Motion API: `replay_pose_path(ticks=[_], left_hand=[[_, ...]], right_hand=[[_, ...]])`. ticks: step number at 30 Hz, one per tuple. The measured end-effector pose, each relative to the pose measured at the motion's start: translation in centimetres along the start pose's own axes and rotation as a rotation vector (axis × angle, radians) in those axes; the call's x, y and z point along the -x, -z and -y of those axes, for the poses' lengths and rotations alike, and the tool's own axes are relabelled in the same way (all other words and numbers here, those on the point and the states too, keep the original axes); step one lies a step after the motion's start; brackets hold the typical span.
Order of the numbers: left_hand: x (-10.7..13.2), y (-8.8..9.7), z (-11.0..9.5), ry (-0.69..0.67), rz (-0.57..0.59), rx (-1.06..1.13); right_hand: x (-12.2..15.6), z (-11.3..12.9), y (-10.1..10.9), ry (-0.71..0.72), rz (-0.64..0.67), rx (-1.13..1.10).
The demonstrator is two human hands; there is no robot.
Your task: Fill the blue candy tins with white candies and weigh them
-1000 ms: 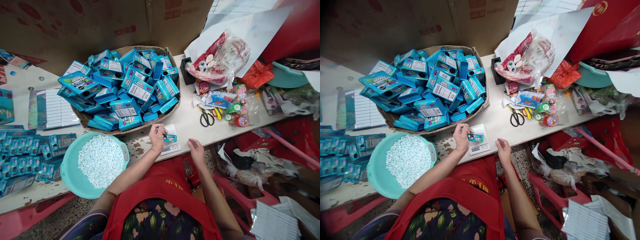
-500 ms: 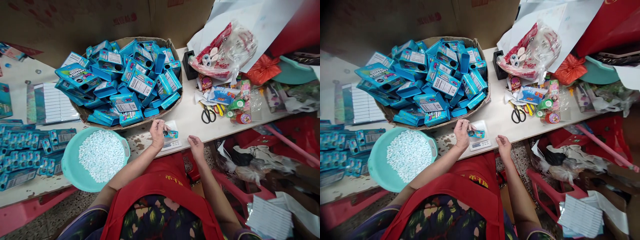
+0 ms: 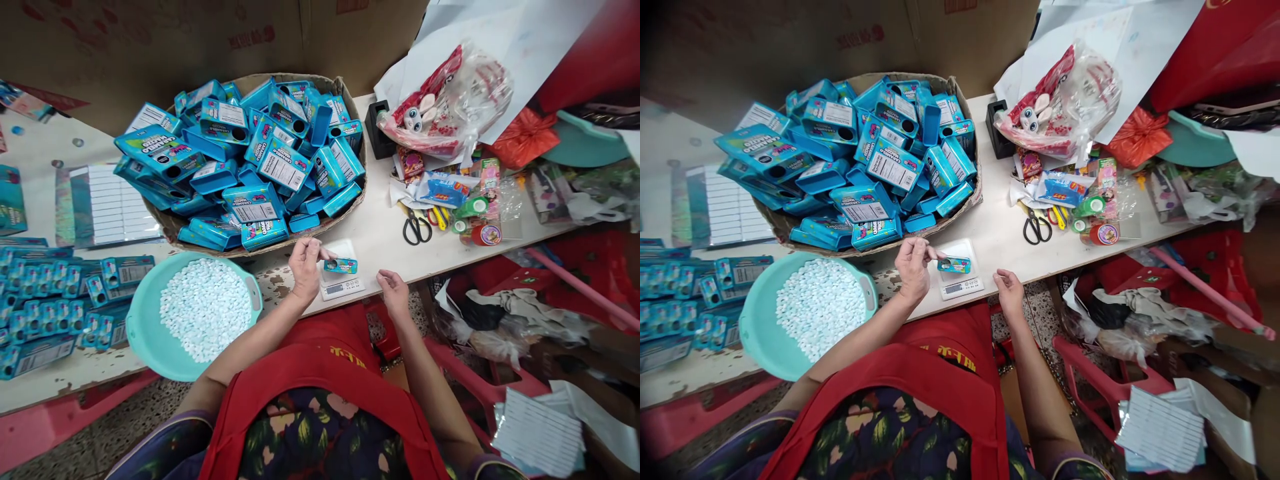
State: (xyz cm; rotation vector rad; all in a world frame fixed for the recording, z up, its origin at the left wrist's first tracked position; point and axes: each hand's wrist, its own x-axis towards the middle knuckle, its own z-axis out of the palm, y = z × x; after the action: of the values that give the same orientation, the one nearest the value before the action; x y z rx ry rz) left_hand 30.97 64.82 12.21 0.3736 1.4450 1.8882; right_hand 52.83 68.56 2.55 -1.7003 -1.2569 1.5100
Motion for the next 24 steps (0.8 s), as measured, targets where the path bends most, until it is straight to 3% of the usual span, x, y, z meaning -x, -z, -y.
replay_pose_path(ticks=[8,12,15,19,24], left_hand=[[0.9,6.8,-1.4,-0.035,-0.098,-0.174],[1.6,9.0,-1.5,0.005,-0.147,-0.258],[1.8,9.4,-1.1,0.064,-0.132,-0.283],[1.6,8.7,0.0,0.193,-0.056,-0.246],[1.2,6.6,-0.3,0.452,-0.105,0.089]], right_hand=[[0.2,0.3,-0.5,0.013,0.01,0.011],[0.6,0.6,-0.7,0.021,0.024,0.033],[0.6,1.4,-1.6,0.144,0.097,0.052],[0.4,4.0,-4.4,0.386,0.271,0.168],[2.5,8.9,-6.9,0.642,0.275,0.328]])
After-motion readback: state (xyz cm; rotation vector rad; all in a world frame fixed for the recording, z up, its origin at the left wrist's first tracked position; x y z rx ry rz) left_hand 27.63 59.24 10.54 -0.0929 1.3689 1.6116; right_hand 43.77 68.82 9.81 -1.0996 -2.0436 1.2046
